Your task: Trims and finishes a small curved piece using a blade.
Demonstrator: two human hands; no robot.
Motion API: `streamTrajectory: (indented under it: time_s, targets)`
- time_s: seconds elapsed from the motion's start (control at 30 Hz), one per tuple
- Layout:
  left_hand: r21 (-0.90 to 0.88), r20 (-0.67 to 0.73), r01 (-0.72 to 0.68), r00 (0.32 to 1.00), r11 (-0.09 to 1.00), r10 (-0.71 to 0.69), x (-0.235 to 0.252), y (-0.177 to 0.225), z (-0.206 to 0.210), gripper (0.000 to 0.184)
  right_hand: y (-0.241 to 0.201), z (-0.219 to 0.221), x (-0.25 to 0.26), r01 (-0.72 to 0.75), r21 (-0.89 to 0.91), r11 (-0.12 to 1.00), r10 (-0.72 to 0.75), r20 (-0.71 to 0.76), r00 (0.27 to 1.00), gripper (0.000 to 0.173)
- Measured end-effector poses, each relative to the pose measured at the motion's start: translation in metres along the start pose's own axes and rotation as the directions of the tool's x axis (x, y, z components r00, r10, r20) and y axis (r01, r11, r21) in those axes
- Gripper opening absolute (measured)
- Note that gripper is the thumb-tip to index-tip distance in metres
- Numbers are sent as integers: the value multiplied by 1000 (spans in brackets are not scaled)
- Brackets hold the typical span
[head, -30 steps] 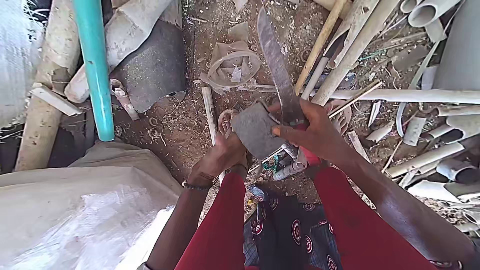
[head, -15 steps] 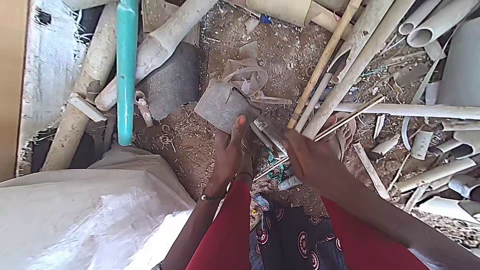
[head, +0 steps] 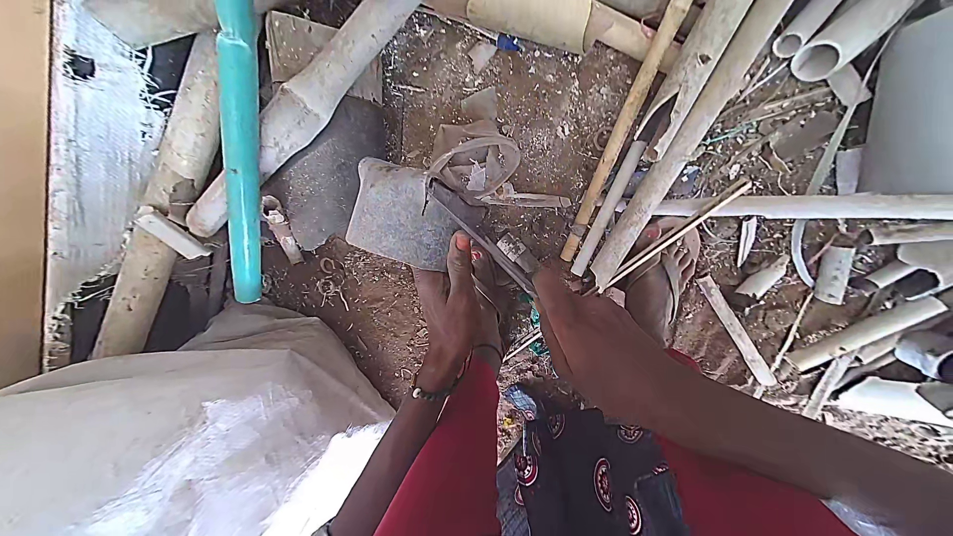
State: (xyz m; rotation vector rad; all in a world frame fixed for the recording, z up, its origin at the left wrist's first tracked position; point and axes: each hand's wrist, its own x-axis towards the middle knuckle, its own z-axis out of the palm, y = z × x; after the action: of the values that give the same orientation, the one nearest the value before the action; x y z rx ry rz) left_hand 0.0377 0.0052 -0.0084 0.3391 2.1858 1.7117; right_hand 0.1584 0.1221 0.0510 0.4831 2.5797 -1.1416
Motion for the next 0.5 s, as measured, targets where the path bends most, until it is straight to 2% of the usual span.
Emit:
streamTrajectory:
  time_s: [0.13,0.23,0.33,0.5]
  targets:
    - [-46,-26,42,999,998,-43,-2,-1,3,31,1,0,0,-20,14,1000,20,17,1000,26]
    - [-104,-24,20,999,994,-22,-2,-2,2,34,3,5,-2,7,-8,1000,-7,-48,999,24]
    - [-71,-38,9,999,997,-12,-3,-2,1,37,1,3,-1,-9,-24,1000,10,26,1000,23]
    - [-10,-32,-21,999,1000,20,-2,-2,1,43,0,4,0,-16,-54,998,16,6,1000,20]
